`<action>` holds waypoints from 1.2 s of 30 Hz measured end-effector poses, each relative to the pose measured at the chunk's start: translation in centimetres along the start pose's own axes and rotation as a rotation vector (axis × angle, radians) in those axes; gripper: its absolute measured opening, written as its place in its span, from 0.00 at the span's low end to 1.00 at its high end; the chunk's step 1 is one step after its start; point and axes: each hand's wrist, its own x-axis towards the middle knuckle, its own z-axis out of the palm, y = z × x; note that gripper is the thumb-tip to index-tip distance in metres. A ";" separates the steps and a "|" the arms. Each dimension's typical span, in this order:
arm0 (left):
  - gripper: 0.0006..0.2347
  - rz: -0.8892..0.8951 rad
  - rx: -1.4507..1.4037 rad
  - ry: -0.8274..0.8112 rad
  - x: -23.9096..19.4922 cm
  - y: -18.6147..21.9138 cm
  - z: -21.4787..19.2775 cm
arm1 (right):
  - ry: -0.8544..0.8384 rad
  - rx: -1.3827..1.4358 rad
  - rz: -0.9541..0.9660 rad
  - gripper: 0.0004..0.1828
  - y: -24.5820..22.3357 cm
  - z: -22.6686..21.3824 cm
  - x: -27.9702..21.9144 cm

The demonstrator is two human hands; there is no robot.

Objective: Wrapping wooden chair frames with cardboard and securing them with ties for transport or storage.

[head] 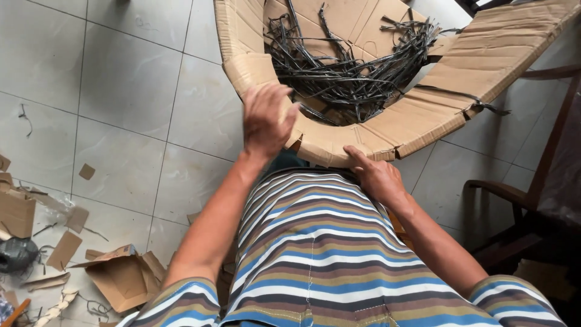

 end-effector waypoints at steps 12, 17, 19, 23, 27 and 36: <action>0.23 0.177 0.363 -0.800 2.4 -5.8 2.1 | -0.109 0.050 -0.030 0.34 -0.6 -2.6 -0.5; 0.19 0.163 0.394 -0.759 0.0 -6.8 4.9 | -0.335 0.150 -0.194 0.35 1.4 -7.6 2.5; 0.15 0.243 0.386 -0.568 -0.5 -7.4 5.5 | -0.423 0.267 -0.226 0.34 2.5 -9.3 6.0; 0.14 0.206 0.364 -0.504 -0.5 -6.4 5.0 | -0.121 0.238 -0.227 0.23 6.5 -6.9 16.3; 0.12 0.239 0.365 -0.433 0.7 -5.7 4.1 | -0.274 -0.026 -0.143 0.34 11.2 1.4 30.3; 0.11 0.173 0.344 -0.477 0.8 -5.4 3.9 | -0.070 0.059 -0.022 0.15 12.7 10.5 38.6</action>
